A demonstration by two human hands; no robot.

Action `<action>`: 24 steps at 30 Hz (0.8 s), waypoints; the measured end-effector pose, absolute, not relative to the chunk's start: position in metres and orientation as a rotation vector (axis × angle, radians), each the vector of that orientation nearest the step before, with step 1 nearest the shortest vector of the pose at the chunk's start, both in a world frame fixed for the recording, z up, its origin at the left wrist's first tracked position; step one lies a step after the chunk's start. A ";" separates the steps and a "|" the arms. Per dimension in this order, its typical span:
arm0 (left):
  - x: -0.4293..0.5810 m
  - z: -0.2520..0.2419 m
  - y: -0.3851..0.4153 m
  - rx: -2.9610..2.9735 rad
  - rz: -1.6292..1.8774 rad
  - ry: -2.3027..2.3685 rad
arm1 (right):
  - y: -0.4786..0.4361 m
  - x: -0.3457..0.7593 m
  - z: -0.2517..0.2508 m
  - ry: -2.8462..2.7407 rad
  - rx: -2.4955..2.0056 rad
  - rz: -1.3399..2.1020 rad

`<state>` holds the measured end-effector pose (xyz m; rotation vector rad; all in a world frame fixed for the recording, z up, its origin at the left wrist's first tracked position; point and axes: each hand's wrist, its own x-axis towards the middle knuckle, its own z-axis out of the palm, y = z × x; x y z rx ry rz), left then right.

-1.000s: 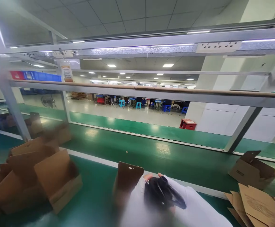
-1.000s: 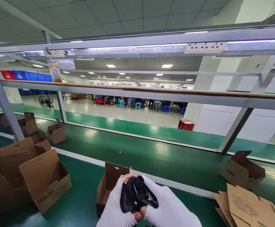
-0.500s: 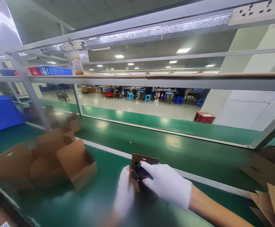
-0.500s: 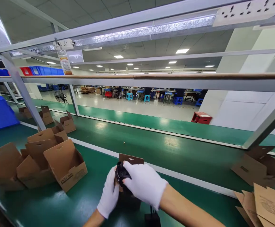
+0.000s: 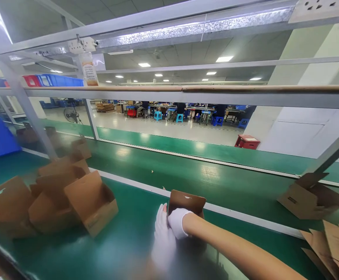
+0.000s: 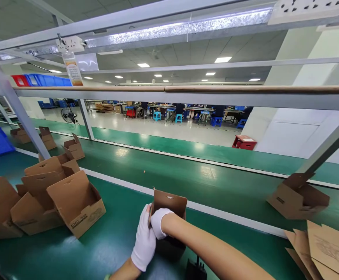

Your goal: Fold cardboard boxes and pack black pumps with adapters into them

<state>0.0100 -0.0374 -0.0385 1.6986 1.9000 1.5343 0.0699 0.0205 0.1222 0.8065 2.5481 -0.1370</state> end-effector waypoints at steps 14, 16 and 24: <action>0.018 0.015 -0.072 2.129 1.669 2.070 | -0.063 0.198 0.061 2.684 1.782 0.220; 0.023 0.034 -0.081 2.325 1.560 1.929 | -0.071 0.206 0.025 2.493 1.909 0.154; 0.045 0.066 -0.066 2.379 0.501 1.777 | -0.085 0.217 0.024 2.419 2.012 -1.426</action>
